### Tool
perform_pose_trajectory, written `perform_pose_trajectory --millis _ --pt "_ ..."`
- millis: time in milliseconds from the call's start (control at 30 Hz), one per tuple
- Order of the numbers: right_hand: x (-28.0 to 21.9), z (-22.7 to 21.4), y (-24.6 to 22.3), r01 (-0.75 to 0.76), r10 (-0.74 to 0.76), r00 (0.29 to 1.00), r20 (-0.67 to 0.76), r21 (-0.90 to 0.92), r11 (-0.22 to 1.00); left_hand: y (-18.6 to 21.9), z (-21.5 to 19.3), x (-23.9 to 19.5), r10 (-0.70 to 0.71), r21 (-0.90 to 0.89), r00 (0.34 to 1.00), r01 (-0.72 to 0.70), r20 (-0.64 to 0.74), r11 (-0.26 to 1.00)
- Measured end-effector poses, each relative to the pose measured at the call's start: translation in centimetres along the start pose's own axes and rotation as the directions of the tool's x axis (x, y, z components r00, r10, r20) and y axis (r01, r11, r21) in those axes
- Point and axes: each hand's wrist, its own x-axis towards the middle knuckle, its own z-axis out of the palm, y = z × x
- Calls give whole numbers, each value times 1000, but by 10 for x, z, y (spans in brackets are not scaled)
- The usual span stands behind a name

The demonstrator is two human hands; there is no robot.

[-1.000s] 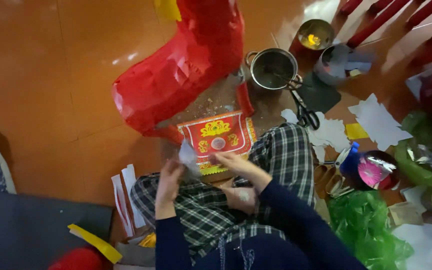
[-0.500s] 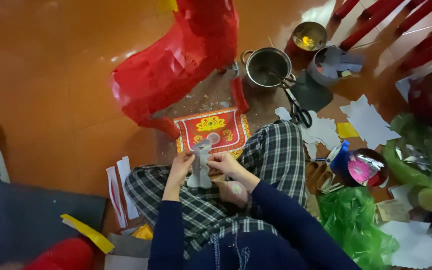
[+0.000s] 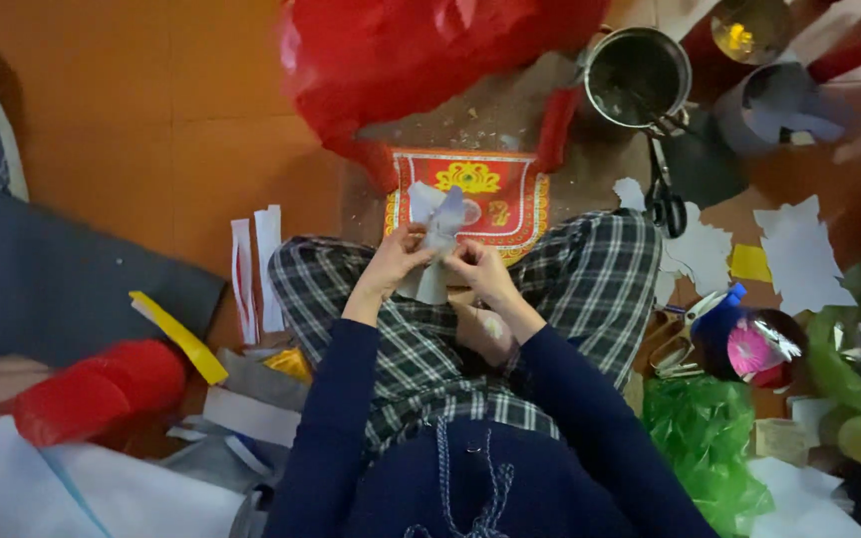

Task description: Decorating a red paper horse with yellow paper strips and decorative panels using glue and a brush.

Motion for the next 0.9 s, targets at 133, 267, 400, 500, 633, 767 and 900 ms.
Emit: perform_pose_trajectory --millis 133,267,400,500,633,767,900 --pt "1 2 6 47 -46 999 29 -32 998 -10 -5 7 -53 -48 998 51 -37 998" --pt "-14 3 -60 -47 49 999 -11 84 995 7 -1 3 -10 -151 999 4 -34 989" --pt "-4 0 -62 9 22 995 -101 296 955 -24 -8 12 -19 -217 1000 18 -7 976" --pt "-2 7 -81 -144 163 987 -3 460 876 -13 -5 9 -55 -191 998 59 23 980" --pt "2 8 -93 -210 164 977 135 479 852 7 -2 -2 -21 -51 999 23 35 998" --pt "8 3 -65 -301 283 953 112 480 824 33 -21 -18 3 -67 997 -8 -81 998" --pt "25 -14 -25 -327 370 928 49 583 744 68 -64 -23 97 -87 968 -120 -230 989"
